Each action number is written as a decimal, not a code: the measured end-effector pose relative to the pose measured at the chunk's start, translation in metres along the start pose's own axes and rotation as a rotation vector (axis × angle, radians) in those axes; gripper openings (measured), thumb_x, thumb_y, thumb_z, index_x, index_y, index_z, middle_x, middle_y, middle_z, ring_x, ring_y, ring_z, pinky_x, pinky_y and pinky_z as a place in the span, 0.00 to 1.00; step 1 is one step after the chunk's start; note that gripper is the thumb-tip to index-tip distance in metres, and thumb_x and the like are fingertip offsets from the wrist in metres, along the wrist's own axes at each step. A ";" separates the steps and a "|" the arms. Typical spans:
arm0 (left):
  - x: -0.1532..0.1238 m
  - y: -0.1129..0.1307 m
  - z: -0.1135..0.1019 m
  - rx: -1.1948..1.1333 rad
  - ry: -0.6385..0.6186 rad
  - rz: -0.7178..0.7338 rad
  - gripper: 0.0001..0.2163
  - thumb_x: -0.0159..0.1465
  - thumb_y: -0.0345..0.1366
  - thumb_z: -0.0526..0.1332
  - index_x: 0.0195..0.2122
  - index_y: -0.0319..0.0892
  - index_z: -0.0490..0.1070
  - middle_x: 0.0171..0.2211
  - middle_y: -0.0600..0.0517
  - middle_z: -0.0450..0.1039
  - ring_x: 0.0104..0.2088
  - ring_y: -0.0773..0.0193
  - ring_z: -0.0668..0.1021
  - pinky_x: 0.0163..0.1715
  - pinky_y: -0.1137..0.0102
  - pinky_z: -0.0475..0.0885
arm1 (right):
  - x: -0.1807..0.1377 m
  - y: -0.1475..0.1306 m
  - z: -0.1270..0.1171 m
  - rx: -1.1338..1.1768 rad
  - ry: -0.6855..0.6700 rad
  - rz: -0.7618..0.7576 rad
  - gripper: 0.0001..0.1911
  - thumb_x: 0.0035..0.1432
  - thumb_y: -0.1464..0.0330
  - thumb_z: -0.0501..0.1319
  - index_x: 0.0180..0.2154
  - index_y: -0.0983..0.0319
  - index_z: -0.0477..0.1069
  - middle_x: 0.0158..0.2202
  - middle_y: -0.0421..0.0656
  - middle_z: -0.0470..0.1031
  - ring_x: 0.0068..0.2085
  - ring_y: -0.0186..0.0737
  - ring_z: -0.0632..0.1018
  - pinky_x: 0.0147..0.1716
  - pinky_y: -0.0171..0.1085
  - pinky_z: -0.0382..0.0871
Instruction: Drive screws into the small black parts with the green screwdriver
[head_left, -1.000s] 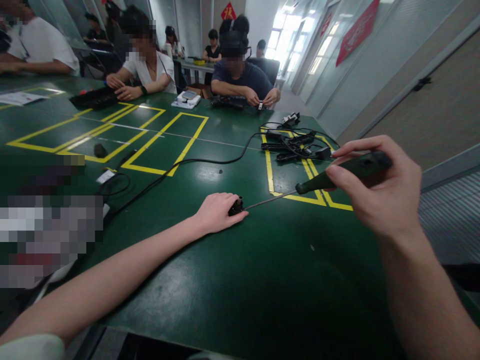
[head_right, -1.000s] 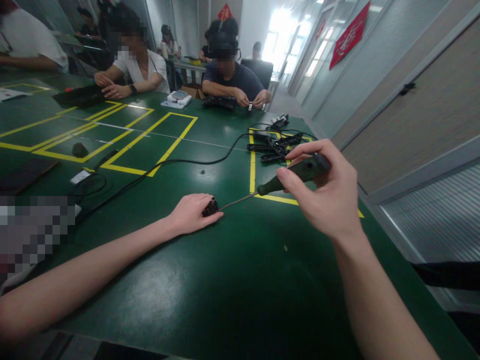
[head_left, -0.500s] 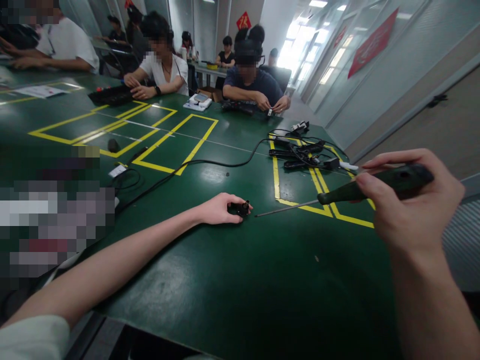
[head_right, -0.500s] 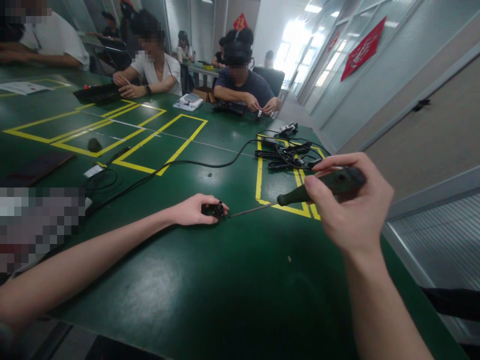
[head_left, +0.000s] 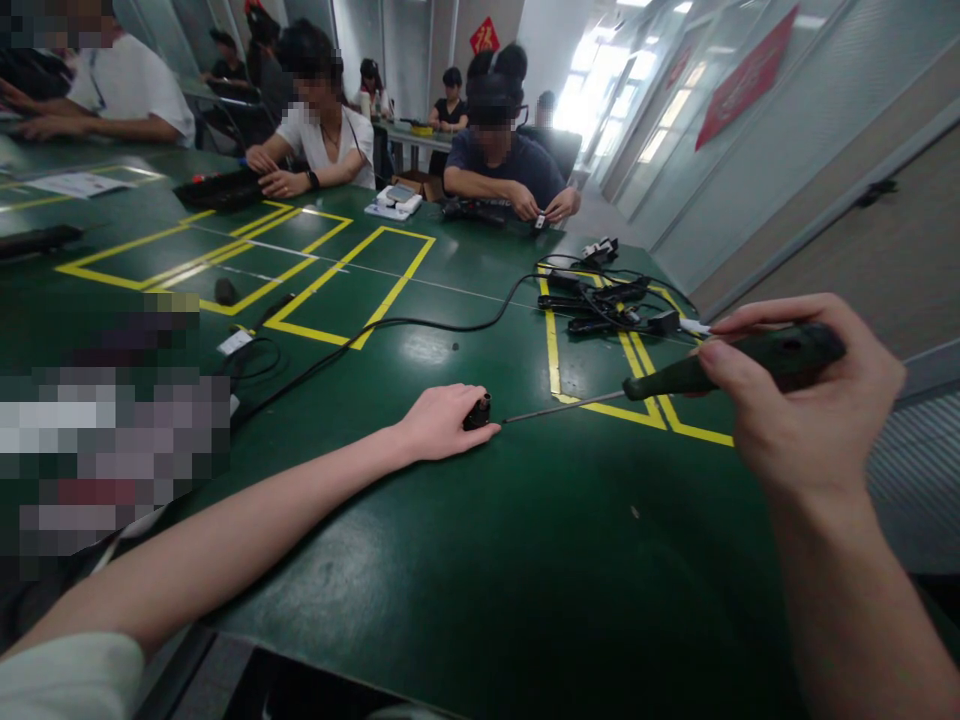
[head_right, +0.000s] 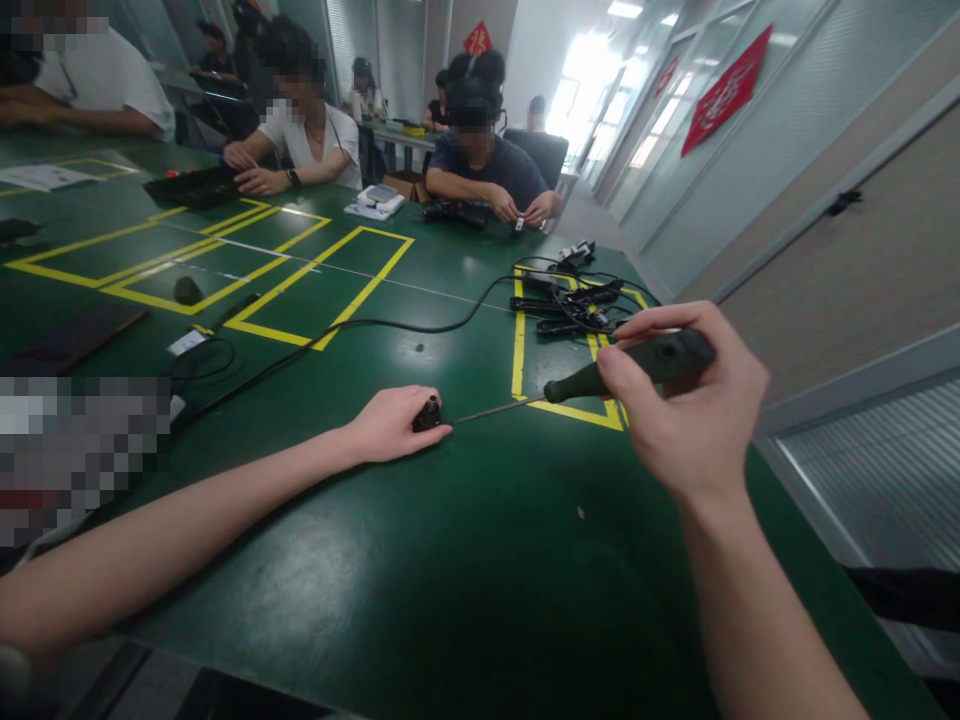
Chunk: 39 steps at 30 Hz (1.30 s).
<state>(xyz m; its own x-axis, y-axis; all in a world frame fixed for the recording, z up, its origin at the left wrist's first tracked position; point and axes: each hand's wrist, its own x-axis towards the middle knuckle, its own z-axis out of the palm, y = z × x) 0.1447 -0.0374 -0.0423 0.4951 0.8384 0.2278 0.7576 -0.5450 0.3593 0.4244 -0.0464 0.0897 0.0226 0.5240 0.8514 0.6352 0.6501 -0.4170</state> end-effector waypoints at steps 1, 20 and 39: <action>0.000 0.000 0.000 0.004 0.003 0.003 0.14 0.72 0.50 0.61 0.41 0.44 0.72 0.36 0.48 0.80 0.38 0.55 0.81 0.38 0.65 0.74 | 0.000 -0.001 0.000 0.001 0.000 -0.002 0.07 0.49 0.63 0.70 0.30 0.56 0.75 0.26 0.40 0.77 0.26 0.41 0.76 0.27 0.41 0.68; 0.003 -0.001 0.002 0.041 -0.023 -0.002 0.21 0.72 0.58 0.61 0.43 0.43 0.73 0.36 0.47 0.79 0.38 0.53 0.81 0.39 0.64 0.74 | -0.004 -0.011 0.008 0.034 -0.087 0.052 0.09 0.53 0.61 0.69 0.29 0.56 0.72 0.25 0.37 0.73 0.25 0.36 0.72 0.22 0.36 0.67; 0.001 0.004 -0.005 0.022 -0.059 -0.021 0.09 0.67 0.44 0.63 0.39 0.44 0.71 0.36 0.48 0.79 0.39 0.54 0.81 0.41 0.63 0.74 | 0.000 -0.017 0.005 0.152 -0.174 0.213 0.07 0.51 0.63 0.68 0.29 0.57 0.73 0.22 0.35 0.70 0.15 0.34 0.73 0.12 0.32 0.66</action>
<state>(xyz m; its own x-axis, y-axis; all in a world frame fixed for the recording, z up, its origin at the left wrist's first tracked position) 0.1457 -0.0386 -0.0360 0.5028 0.8483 0.1662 0.7769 -0.5278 0.3432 0.4103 -0.0544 0.0952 0.0024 0.7351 0.6780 0.5069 0.5835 -0.6345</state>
